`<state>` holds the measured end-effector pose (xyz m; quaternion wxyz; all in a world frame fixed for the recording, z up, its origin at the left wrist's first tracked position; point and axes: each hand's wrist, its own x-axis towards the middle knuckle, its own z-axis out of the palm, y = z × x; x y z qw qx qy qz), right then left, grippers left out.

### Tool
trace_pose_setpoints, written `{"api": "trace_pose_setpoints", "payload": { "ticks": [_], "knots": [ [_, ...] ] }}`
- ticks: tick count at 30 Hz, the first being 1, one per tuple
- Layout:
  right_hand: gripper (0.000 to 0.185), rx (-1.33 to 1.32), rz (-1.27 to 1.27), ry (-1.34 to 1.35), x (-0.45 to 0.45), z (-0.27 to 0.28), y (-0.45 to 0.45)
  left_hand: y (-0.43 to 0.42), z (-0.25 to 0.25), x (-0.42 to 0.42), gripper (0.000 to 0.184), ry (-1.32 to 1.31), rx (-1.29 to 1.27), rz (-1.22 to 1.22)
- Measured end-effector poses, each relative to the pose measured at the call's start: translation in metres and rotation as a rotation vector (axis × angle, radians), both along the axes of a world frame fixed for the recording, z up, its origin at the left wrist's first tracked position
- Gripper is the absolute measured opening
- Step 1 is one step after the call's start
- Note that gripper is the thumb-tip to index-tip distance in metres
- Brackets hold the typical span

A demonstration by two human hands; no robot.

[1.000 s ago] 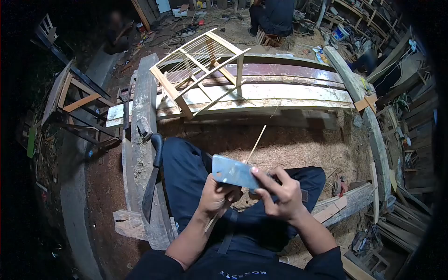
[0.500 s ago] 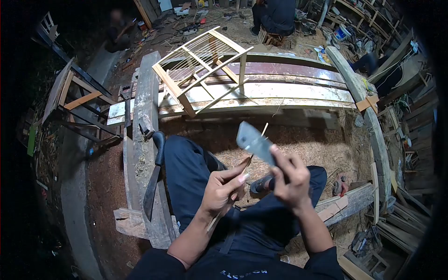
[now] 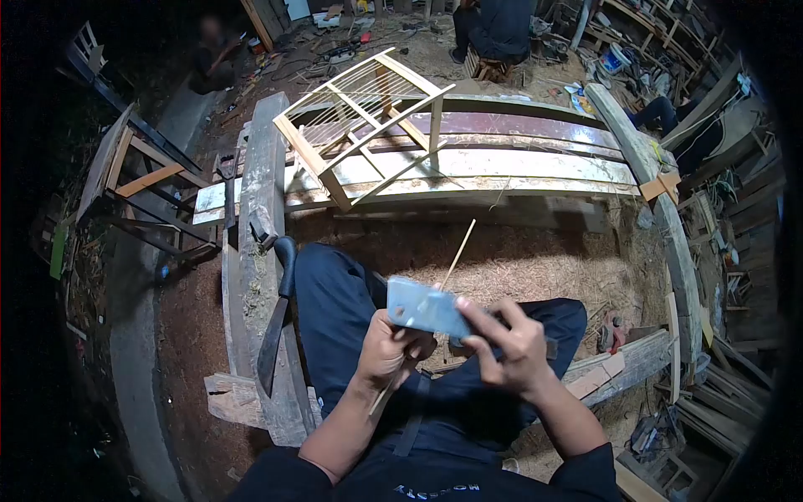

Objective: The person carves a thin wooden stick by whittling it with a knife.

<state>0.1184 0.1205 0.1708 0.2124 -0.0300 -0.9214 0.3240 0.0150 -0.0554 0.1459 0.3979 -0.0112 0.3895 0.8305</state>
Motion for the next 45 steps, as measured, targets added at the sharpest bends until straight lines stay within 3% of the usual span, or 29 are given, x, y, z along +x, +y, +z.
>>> {"api": "trace_pose_setpoints", "payload": {
  "ticks": [1,3,7,10,14,15,17,19,20,22,25,29,31,33,35,36,38,41,45],
  "knots": [
    [0.054,0.004,-0.055,0.029,-0.003,-0.003,0.006,-0.002,0.0,-0.008,0.037,0.056,0.049,-0.138],
    [0.054,-0.05,-0.135,0.033,-0.006,-0.005,0.012,0.002,0.009,-0.006,0.033,-0.009,0.051,-0.128],
    [0.053,0.035,0.08,0.001,0.001,0.004,0.002,-0.003,0.003,-0.003,0.033,-0.141,0.15,-0.068],
    [0.052,-0.002,-0.192,0.031,-0.006,-0.006,0.022,0.001,0.009,-0.004,0.039,-0.016,0.085,-0.15],
    [0.051,0.017,0.09,0.035,0.004,0.007,0.0,-0.003,-0.006,0.001,0.039,-0.146,0.173,-0.078],
    [0.051,0.012,0.083,0.036,0.001,0.003,0.003,-0.002,0.0,0.0,0.039,-0.146,0.167,-0.085],
    [0.052,-0.073,-0.184,0.035,-0.005,-0.001,0.018,0.003,0.012,-0.003,0.042,0.009,0.022,-0.139],
    [0.053,-0.029,-0.193,0.009,-0.003,0.001,0.018,0.003,0.004,-0.001,0.041,0.014,0.036,-0.133],
    [0.054,0.004,-0.074,0.012,0.001,0.003,0.01,0.001,-0.005,0.0,0.041,-0.004,0.114,-0.091],
    [0.053,-0.001,0.027,-0.018,0.005,0.009,0.006,-0.001,-0.006,-0.001,0.027,0.043,0.145,-0.094],
    [0.052,-0.015,-0.228,0.064,-0.007,-0.007,0.027,0.007,0.017,-0.001,0.018,-0.002,-0.008,-0.101],
    [0.049,-0.004,-0.009,0.046,0.002,0.003,0.012,0.004,0.002,-0.003,0.036,0.017,0.037,-0.132],
    [0.048,-0.014,-0.289,0.079,-0.01,-0.015,0.036,0.005,0.005,-0.005,0.04,0.023,0.012,-0.137],
    [0.045,-0.092,-0.337,0.131,-0.017,-0.021,0.058,0.01,0.002,-0.002,0.043,0.167,-0.088,-0.139],
    [0.032,-0.469,-0.343,0.041,-0.011,-0.023,0.048,0.01,-0.005,-0.005,0.042,0.203,-0.125,-0.132],
    [0.032,-0.472,-0.339,0.023,-0.007,-0.029,0.042,0.011,-0.01,-0.007,0.043,0.197,-0.12,-0.125],
    [0.046,-1.05,-0.195,-0.009,-0.003,-0.044,0.034,0.013,-0.016,-0.012,0.044,0.236,-0.186,-0.125],
    [0.056,-1.149,-0.314,-0.02,-0.016,-0.059,0.023,0.013,-0.027,-0.023,0.042,0.27,-0.282,-0.146],
    [0.053,-1.279,-0.288,-0.104,-0.028,-0.085,0.03,0.012,-0.041,-0.05,0.044,0.38,-0.37,-0.227]
  ]
}}
